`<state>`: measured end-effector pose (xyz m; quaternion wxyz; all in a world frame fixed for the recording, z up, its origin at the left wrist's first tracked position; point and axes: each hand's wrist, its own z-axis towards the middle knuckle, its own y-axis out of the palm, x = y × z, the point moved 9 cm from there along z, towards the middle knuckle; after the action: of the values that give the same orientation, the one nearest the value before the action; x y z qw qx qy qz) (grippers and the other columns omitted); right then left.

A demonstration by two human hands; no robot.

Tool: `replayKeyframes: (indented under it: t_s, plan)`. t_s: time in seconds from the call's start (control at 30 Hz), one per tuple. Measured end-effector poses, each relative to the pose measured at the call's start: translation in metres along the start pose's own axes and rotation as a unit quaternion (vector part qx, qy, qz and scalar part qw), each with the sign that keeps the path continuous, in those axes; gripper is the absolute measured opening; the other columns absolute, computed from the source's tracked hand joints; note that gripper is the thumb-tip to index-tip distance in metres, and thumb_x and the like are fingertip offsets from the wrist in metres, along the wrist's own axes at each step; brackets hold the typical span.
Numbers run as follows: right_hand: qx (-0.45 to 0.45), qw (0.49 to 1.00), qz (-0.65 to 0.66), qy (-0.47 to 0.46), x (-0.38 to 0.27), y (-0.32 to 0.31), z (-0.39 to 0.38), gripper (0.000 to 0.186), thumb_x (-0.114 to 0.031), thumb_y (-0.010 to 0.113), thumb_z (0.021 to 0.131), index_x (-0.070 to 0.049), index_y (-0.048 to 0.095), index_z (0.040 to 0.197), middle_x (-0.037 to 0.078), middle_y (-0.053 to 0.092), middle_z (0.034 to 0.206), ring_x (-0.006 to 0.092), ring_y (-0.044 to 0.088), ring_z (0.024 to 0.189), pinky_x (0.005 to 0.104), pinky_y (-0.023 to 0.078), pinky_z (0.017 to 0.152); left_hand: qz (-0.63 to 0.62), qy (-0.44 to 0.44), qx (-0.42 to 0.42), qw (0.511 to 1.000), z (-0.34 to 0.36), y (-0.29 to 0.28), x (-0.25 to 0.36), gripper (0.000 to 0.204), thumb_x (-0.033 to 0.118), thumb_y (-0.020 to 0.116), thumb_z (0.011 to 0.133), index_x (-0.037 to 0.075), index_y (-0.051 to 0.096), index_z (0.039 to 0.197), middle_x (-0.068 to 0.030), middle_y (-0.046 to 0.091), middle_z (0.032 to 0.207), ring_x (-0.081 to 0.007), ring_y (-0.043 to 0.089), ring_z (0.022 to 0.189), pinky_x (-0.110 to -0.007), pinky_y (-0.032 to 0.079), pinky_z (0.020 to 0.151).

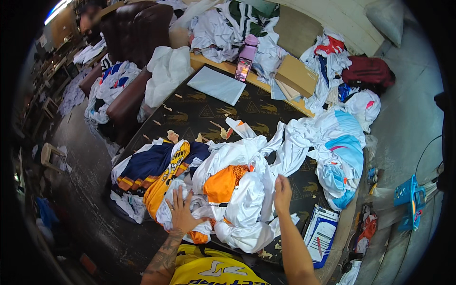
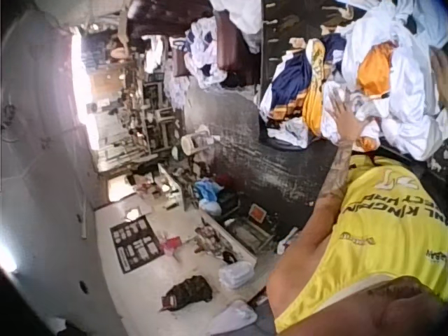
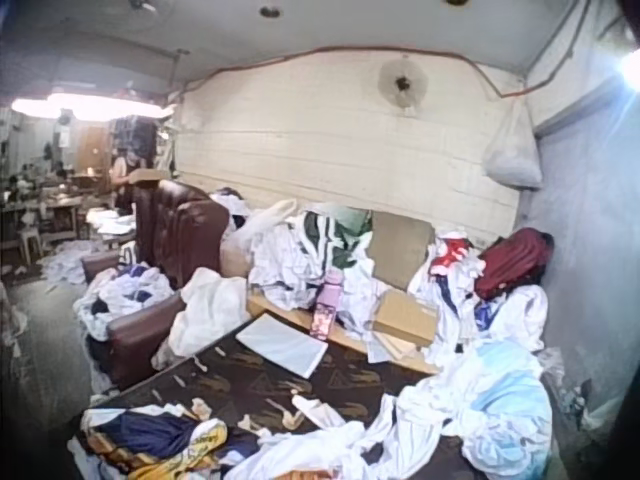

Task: The person lays a white mesh fabric on a table, smooths it, and uses scissors to cut it into a rectangular piece. They then fold the cut fabric and place it on the table. The person also handles a colorful printed garment and a document, moving them aside during the process.

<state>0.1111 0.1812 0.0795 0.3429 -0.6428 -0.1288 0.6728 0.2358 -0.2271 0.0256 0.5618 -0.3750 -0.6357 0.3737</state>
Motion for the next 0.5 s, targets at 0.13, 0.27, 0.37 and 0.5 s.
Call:
replayKeyframes:
  t_s: [0.13, 0.27, 0.37, 0.5]
  plan:
    - [-0.121, 0.981, -0.139, 0.056, -0.012, 0.031, -0.072, 0.049, -0.033, 0.073, 0.103, 0.001, 0.067, 0.138, 0.027, 0.076, 0.119, 0.0484, 0.072, 0.110, 0.0490, 0.057, 0.096, -0.009, -0.027, 0.062, 0.998, 0.005, -0.031, -0.045, 0.097, 0.049, 0.099, 0.066, 0.012, 0.059, 0.146, -0.0172, 0.018, 0.181, -0.0431, 0.010, 0.168, -0.070, 0.016, 0.129]
    - [-0.232, 0.969, 0.076, 0.047, -0.073, 0.055, -0.123, 0.044, -0.040, 0.068, 0.108, -0.001, 0.073, 0.129, 0.022, 0.079, 0.110, 0.0284, 0.076, 0.101, 0.0430, 0.057, 0.091, -0.028, -0.010, 0.144, 0.989, 0.021, -0.070, -0.131, 0.050, 0.027, 0.094, 0.075, 0.009, 0.067, 0.113, -0.0173, 0.045, 0.158, -0.0420, 0.042, 0.148, -0.060, 0.038, 0.117]
    - [-0.229, 0.965, 0.044, 0.122, -0.092, 0.062, -0.140, 0.042, -0.039, 0.067, 0.109, 0.000, 0.074, 0.122, 0.017, 0.079, 0.099, 0.0203, 0.071, 0.089, 0.0374, 0.056, 0.084, 0.017, 0.034, 0.226, 0.973, 0.026, -0.102, -0.212, 0.032, 0.016, 0.082, 0.087, 0.004, 0.068, 0.113, -0.0181, 0.055, 0.148, -0.0444, 0.051, 0.136, -0.056, 0.043, 0.113]
    - [-0.197, 0.978, 0.015, 0.072, -0.104, 0.080, -0.138, 0.036, -0.034, 0.067, 0.109, 0.000, 0.074, 0.118, 0.015, 0.078, 0.095, 0.0210, 0.072, 0.086, 0.0371, 0.057, 0.081, -0.034, 0.004, 0.215, 0.976, 0.063, -0.142, -0.330, 0.026, 0.008, 0.072, 0.094, 0.003, 0.068, 0.119, -0.0212, 0.058, 0.147, -0.0450, 0.051, 0.139, -0.054, 0.043, 0.115]
